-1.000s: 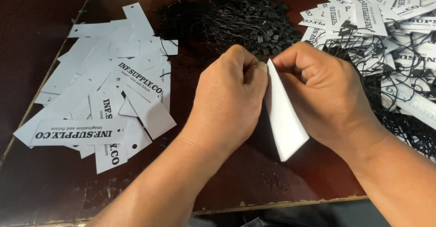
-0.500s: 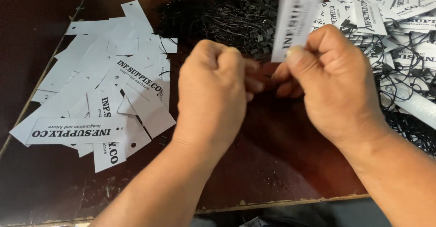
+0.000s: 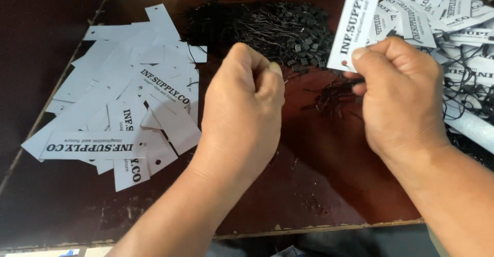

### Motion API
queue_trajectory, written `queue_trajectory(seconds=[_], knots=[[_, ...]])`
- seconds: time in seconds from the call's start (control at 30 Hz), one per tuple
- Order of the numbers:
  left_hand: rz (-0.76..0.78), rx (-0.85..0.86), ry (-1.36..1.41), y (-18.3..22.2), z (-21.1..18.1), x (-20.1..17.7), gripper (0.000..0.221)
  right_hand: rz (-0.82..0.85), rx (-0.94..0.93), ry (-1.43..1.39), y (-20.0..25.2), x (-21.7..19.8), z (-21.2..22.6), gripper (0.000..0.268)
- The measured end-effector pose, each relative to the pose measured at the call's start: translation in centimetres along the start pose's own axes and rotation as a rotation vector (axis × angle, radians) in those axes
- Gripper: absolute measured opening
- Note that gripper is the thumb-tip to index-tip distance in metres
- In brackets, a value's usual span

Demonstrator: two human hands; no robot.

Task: Manually attaching plastic loop fasteners to paper product tags by threading them through pre-punched holes and snapping them shut.

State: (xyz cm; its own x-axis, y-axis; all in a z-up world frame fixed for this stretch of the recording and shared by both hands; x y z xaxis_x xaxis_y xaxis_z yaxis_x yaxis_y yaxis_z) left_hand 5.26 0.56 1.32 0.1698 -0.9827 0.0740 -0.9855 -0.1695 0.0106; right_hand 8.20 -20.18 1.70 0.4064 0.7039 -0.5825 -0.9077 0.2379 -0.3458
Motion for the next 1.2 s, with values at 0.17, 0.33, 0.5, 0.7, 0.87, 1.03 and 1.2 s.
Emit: queue_trajectory(seconds=[0.17,0.33,0.5,0.7,0.87,1.03,1.2], knots=[[-0.010,-0.091,-0.343,0.8,0.0,-1.2,0.021,-0.046,0.301,0.046,-0.7,-1.1,-2.2,0.018],[-0.023,-0.143,-0.361,2.2,-0.7,-2.2,0.018,0.001,0.234,0.046,-0.5,-1.4,-0.7,0.015],[-0.011,-0.191,-0.357,3.4,-0.1,-2.9,0.018,0.037,0.137,0.112,0.4,-1.0,-1.0,0.016],[-0.006,-0.162,-0.306,4.2,0.9,-3.1,0.011,-0.159,0.160,-0.055,-0.6,-3.1,-3.0,0.010],[0.047,-0.050,-0.357,3.9,1.1,-2.3,0.008,-0.128,0.153,0.091,-1.2,-4.5,-2.8,0.009],[0.023,-0.098,-0.286,3.8,0.6,-2.7,0.011,-0.177,0.001,0.264,-4.4,-7.2,-5.2,0.018],[-0.075,-0.195,-0.296,3.1,1.1,-3.9,0.012,-0.195,-0.108,0.535,-5.3,-7.4,-4.3,0.032]])
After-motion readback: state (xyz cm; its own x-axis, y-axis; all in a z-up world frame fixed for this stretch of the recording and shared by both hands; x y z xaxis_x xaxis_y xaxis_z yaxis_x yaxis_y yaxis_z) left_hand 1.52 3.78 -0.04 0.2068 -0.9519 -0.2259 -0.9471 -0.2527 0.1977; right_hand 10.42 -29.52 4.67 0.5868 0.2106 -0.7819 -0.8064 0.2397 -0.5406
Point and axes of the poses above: each hand's wrist, its own y-axis away from the middle knuckle, its own x-axis out of the palm, z = x × y, the point moved 9 cm from there along -y, towards the middle knuckle, and after that the axes turned 15 degrees about y, right-handed, at the moved point
